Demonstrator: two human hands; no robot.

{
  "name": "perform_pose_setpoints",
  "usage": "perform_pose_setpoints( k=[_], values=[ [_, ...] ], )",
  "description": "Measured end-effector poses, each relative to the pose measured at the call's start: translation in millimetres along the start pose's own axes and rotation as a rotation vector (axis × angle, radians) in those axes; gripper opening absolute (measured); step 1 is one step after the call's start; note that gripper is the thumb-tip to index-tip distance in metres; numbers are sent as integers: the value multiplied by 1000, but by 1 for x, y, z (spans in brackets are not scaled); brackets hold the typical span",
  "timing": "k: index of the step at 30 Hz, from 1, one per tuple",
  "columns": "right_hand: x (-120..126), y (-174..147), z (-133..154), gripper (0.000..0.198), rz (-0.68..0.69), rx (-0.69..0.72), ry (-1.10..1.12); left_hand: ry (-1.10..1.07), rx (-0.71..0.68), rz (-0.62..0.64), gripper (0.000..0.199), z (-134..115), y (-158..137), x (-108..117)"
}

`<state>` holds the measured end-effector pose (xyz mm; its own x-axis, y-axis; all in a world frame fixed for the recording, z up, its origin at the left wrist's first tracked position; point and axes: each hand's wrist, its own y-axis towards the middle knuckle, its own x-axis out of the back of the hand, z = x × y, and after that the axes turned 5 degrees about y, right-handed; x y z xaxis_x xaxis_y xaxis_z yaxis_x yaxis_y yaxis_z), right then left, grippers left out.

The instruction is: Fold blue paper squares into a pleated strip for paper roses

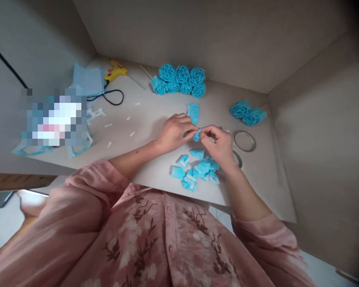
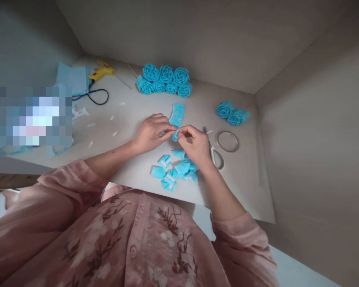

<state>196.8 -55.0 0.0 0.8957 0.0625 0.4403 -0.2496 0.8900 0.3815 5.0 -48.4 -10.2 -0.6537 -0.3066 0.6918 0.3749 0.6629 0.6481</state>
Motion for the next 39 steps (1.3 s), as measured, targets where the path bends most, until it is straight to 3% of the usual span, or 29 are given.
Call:
perform_pose_setpoints(
  k=[15,26,32,36,39],
  values=[
    [1,-1,-1,8,-8,-35,-28,-185,94,-29,17,-1,1,-4],
    [2,3,-2,8,-28,-91,73,-808,585,-18,16,-5,2,-5],
    [2,9,-17,13,-116,-218,318,-897,692,-107,23,7,2,-7],
    [5,14,-19,18,-165,-268,445,-778,648,-194,35,30,14,9],
    [8,17,-21,22,-193,-305,556,-676,629,-285,38,52,27,43]
  ],
)
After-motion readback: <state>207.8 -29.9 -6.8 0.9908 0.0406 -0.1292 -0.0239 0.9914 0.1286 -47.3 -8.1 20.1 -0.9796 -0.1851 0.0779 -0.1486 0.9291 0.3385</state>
